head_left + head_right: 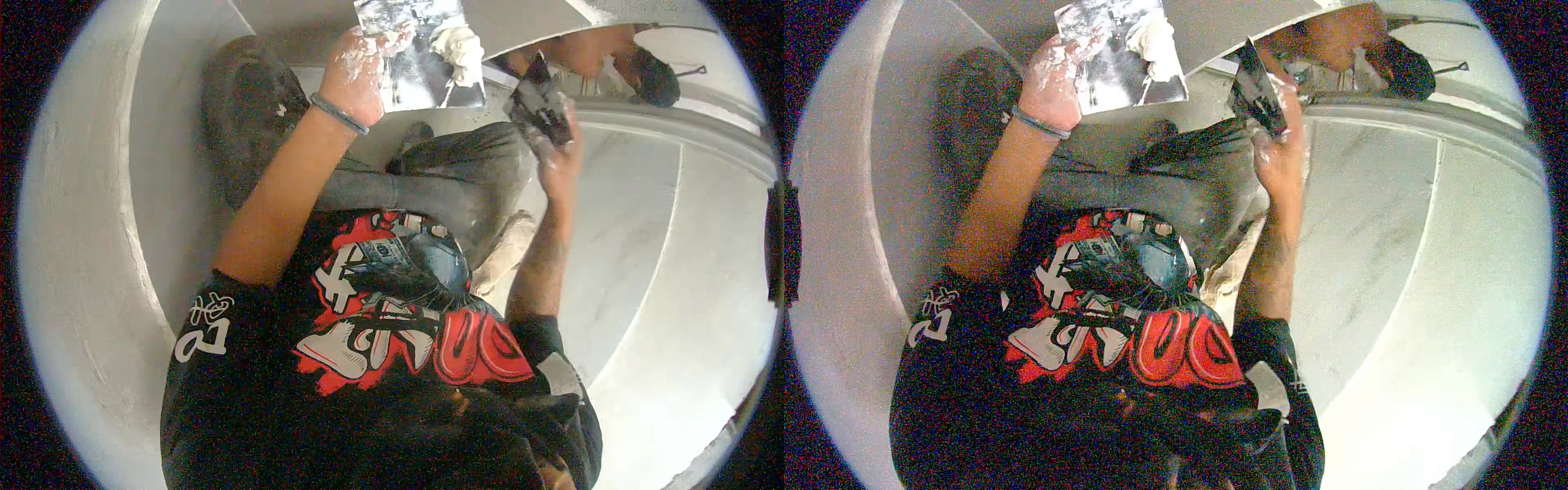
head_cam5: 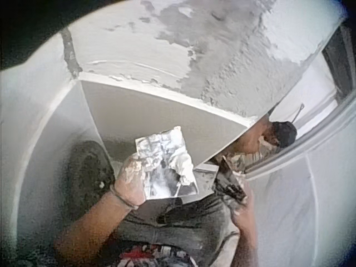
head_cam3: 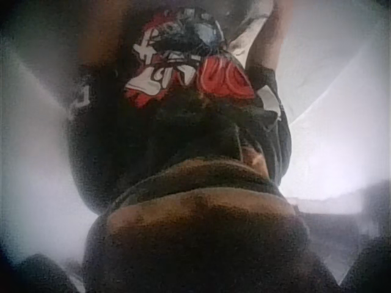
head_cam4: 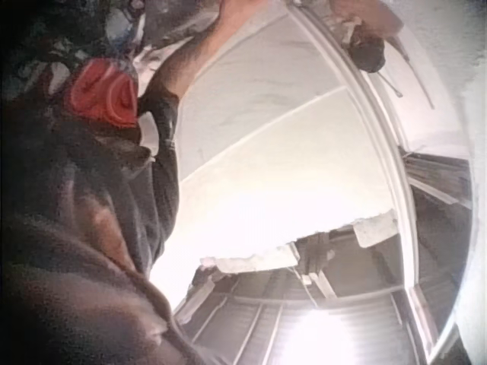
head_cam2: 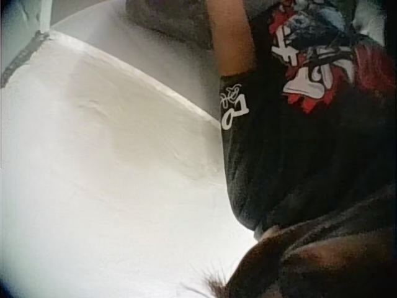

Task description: Applying joint compound to a corner and wall surface using putty knives and a hawk.

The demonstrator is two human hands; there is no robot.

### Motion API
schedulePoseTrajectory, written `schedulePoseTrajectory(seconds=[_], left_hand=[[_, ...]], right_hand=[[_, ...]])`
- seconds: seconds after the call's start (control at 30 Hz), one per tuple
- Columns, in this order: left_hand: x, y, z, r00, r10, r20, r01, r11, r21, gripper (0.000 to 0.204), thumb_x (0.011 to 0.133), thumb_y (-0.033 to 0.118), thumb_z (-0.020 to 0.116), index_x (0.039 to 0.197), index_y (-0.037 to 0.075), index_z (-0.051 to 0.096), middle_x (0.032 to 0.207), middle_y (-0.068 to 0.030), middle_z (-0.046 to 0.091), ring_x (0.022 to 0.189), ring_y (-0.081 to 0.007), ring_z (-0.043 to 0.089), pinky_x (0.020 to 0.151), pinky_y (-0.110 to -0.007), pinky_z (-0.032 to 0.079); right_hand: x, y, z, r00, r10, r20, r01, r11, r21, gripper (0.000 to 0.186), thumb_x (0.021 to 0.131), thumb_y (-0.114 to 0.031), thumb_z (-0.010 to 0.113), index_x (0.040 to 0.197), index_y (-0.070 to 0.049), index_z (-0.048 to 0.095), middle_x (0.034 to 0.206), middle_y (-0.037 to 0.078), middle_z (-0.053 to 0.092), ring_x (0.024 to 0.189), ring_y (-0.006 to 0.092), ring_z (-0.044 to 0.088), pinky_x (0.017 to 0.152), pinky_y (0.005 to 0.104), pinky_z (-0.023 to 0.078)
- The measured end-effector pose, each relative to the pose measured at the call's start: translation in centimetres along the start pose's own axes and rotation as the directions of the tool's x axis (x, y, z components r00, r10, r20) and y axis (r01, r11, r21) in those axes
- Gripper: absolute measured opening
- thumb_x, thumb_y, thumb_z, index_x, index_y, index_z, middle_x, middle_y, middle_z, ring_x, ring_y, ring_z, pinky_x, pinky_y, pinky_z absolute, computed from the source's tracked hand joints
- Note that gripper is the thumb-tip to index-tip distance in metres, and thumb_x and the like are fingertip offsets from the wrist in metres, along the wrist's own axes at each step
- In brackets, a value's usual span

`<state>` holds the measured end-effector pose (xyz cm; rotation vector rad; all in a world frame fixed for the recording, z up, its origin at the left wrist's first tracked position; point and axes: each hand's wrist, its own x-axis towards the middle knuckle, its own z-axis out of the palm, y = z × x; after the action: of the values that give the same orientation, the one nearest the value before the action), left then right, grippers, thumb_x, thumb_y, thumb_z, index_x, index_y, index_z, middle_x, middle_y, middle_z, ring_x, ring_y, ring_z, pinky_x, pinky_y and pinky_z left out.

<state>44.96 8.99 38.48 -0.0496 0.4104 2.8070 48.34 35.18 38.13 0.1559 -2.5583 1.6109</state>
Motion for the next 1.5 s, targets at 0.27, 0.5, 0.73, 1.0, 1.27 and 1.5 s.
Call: schedulePoseTrajectory(seconds=[0.27, 0.5, 0.73, 1.0, 1.27, 1.5], left_hand=[[-0.7, -3.9, -1.5, 0.862, 0.461, -0.211, -0.288, 0.788, 0.545, 0.008, 0.076, 0.003, 0.055, 0.080, -0.002, 0.061, 0.071, -0.0024, 0.059, 0.059, -0.0081, 0.050, 0.051, -0.024, 0.039], [-0.1, -2.6, -3.5, 0.836, 0.545, -0.058, -0.332, 0.588, 0.738, 0.009, 0.079, 0.004, 0.052, 0.080, -0.003, 0.058, 0.072, -0.0031, 0.058, 0.061, -0.0093, 0.051, 0.055, -0.022, 0.040], [-1.9, -1.4, -3.2, 0.917, 0.349, -0.196, -0.275, 0.906, 0.323, 0.016, 0.078, 0.003, 0.050, 0.092, -0.003, 0.056, 0.085, -0.0058, 0.060, 0.076, -0.0134, 0.057, 0.068, -0.026, 0.046], [-3.0, -3.9, -5.4, 0.858, 0.473, -0.201, -0.330, 0.807, 0.490, 0.015, 0.080, 0.010, 0.052, 0.085, -0.003, 0.058, 0.075, -0.0052, 0.057, 0.066, -0.0109, 0.053, 0.061, -0.025, 0.042], [-0.1, -2.6, -7.2, 0.838, 0.466, -0.284, -0.053, 0.587, 0.808, 0.035, 0.080, 0.022, 0.055, 0.056, -0.004, 0.051, 0.044, -0.0039, 0.041, 0.039, -0.0138, 0.033, 0.037, -0.032, 0.029], [-0.1, -0.6, -9.8, 0.911, 0.345, -0.225, -0.059, 0.650, 0.758, 0.015, 0.081, 0.015, 0.052, 0.083, 0.003, 0.060, 0.075, -0.0043, 0.059, 0.065, -0.0152, 0.055, 0.054, -0.028, 0.043]], right_hand=[[-2.1, -8.2, 6.6, 0.931, -0.132, 0.340, 0.325, 0.722, -0.611, 0.049, 0.057, 0.007, 0.050, 0.105, -0.003, 0.047, 0.107, 0.020, 0.049, 0.090, 0.0373, 0.052, 0.071, 0.0432, 0.046], [-2.9, -8.5, 7.1, 0.851, -0.061, 0.521, 0.348, 0.809, -0.473, 0.051, 0.059, 0.008, 0.047, 0.108, -0.003, 0.047, 0.114, 0.019, 0.047, 0.099, 0.0368, 0.050, 0.082, 0.0386, 0.043], [-1.1, -7.1, 1.3, 0.942, 0.146, 0.302, -0.240, 0.923, 0.301, 0.053, 0.056, 0.006, 0.048, 0.109, 0.000, 0.047, 0.108, 0.017, 0.052, 0.102, 0.0349, 0.049, 0.092, 0.0378, 0.035], [0.5, -8.8, 6.4, 0.849, -0.250, 0.466, 0.457, 0.790, -0.408, 0.048, 0.058, 0.008, 0.049, 0.104, -0.002, 0.051, 0.107, 0.017, 0.053, 0.102, 0.0337, 0.049, 0.088, 0.0376, 0.037], [-1.1, -5.9, 9.6, 0.824, -0.171, 0.541, 0.371, 0.883, -0.287, 0.046, 0.056, 0.008, 0.049, 0.100, -0.003, 0.054, 0.098, 0.018, 0.056, 0.093, 0.0360, 0.052, 0.083, 0.0377, 0.042], [-0.9, -2.6, 4.0, 0.859, 0.210, 0.466, -0.340, 0.916, 0.214, 0.051, 0.061, 0.004, 0.057, 0.111, 0.003, 0.044, 0.103, 0.012, 0.055, 0.096, 0.0220, 0.053, 0.082, 0.0340, 0.043]])
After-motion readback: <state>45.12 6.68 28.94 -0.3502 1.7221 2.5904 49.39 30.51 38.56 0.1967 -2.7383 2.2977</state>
